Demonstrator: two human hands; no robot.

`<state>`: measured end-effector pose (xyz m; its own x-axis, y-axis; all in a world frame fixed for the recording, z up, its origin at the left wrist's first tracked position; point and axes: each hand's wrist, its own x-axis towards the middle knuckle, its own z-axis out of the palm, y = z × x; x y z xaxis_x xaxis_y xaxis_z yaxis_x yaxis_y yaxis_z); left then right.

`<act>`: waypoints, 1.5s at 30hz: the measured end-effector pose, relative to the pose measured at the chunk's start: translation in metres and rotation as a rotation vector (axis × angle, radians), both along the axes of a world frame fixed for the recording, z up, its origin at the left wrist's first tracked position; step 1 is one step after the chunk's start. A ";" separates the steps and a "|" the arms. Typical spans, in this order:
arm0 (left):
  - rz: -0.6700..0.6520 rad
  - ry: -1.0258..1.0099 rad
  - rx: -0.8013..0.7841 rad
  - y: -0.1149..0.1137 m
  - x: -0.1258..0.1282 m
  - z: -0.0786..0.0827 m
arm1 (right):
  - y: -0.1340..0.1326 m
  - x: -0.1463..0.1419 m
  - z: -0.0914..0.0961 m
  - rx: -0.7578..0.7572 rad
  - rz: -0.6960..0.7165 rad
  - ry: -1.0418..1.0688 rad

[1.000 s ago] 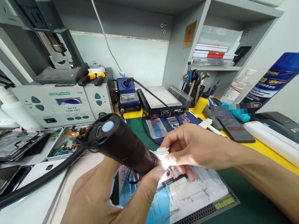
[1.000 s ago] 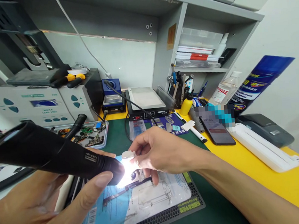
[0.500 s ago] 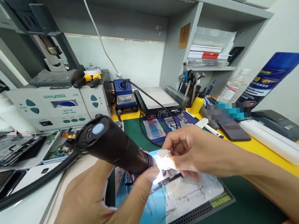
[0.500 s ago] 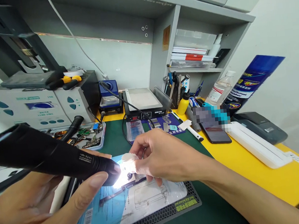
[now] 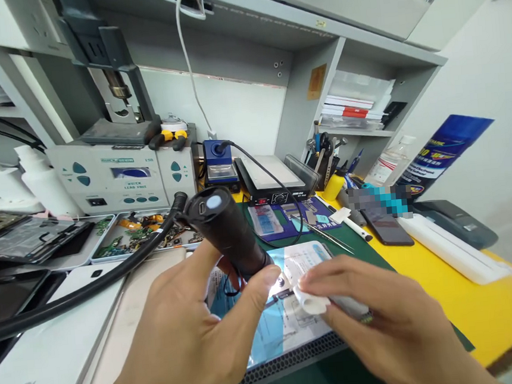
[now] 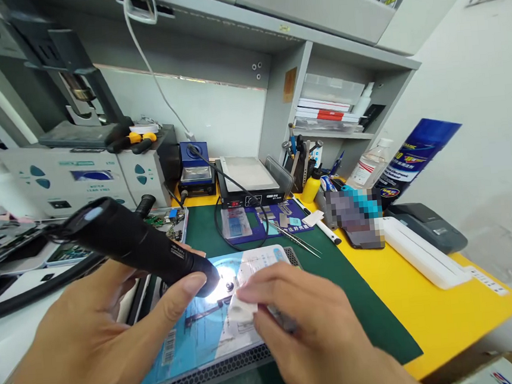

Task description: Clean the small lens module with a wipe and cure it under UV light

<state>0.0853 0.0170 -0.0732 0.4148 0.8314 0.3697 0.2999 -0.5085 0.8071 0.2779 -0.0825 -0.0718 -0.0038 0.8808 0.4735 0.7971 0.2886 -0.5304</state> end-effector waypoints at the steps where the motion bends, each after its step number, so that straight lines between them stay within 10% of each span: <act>1: -0.016 0.018 0.011 -0.001 -0.001 0.000 | -0.006 -0.005 -0.006 0.074 0.003 -0.066; 17: -0.006 -0.009 0.138 0.001 -0.004 0.001 | 0.006 -0.024 -0.027 0.341 0.062 -0.514; 45: -0.002 -0.019 0.165 0.000 -0.004 0.003 | 0.004 -0.005 -0.009 0.249 0.171 -0.401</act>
<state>0.0815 0.0174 -0.0702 0.4086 0.7580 0.5084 0.2842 -0.6350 0.7183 0.2727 -0.0787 -0.0810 -0.3627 0.7122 0.6011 0.8544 0.5117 -0.0907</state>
